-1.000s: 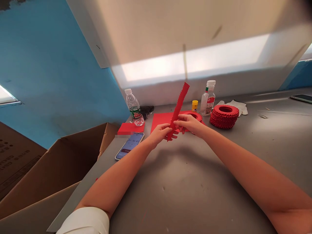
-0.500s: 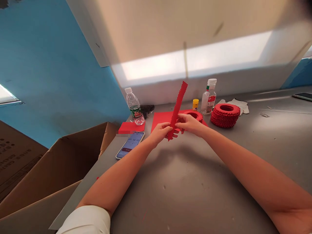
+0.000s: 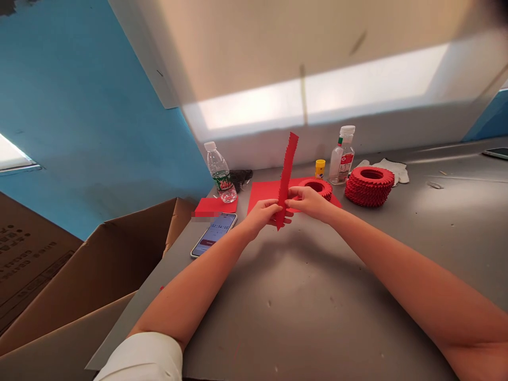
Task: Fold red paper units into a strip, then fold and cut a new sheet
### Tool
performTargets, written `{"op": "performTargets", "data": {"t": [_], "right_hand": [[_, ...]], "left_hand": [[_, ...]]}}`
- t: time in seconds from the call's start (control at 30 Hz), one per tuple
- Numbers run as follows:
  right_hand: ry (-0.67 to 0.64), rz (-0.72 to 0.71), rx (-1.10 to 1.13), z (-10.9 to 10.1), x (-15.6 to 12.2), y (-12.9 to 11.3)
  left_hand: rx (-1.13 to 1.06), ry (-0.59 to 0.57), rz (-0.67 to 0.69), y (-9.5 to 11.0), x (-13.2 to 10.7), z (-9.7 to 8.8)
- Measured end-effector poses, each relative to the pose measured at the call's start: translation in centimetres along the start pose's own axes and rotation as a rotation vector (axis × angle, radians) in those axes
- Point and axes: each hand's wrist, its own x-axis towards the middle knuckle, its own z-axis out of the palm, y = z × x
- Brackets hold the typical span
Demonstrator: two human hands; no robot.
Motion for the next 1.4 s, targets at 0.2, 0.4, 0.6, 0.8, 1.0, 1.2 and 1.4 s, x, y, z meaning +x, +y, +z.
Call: {"op": "performTargets", "data": {"t": [0.2, 0.4, 0.6, 0.8, 1.0, 1.2, 1.4], "right_hand": [[-0.014, -0.017, -0.038, 0.2, -0.1, -0.2], [0.003, -0.087, -0.193, 0.6, -0.3, -0.7], [0.053, -0.125, -0.261, 1.0, -0.2, -1.0], [0.065, -0.162, -0.284, 1.0, -0.3, -1.3], [0.061, -0.136, -0.192, 0.8, -0.4, -1.5], [0.131, -0.110, -0.147, 1.0, -0.3, -1.4], [0.176, -0.103, -0.047, 1.2, -0.2, -1.2]], "left_hand": [[-0.054, -0.022, -0.040, -0.3, 0.3, -0.3], [-0.011, 0.003, -0.081, -0.3, 0.3, -0.4], [0.019, 0.046, -0.067, -0.5, 0.3, -0.2], [0.032, 0.052, -0.046, -0.5, 0.3, -0.2], [0.047, 0.045, -0.040, -0.3, 0.1, 0.0], [0.060, 0.056, -0.035, -0.1, 0.0, 0.3], [0.043, 0.076, -0.009, 0.0, 0.0, 0.7]]}}
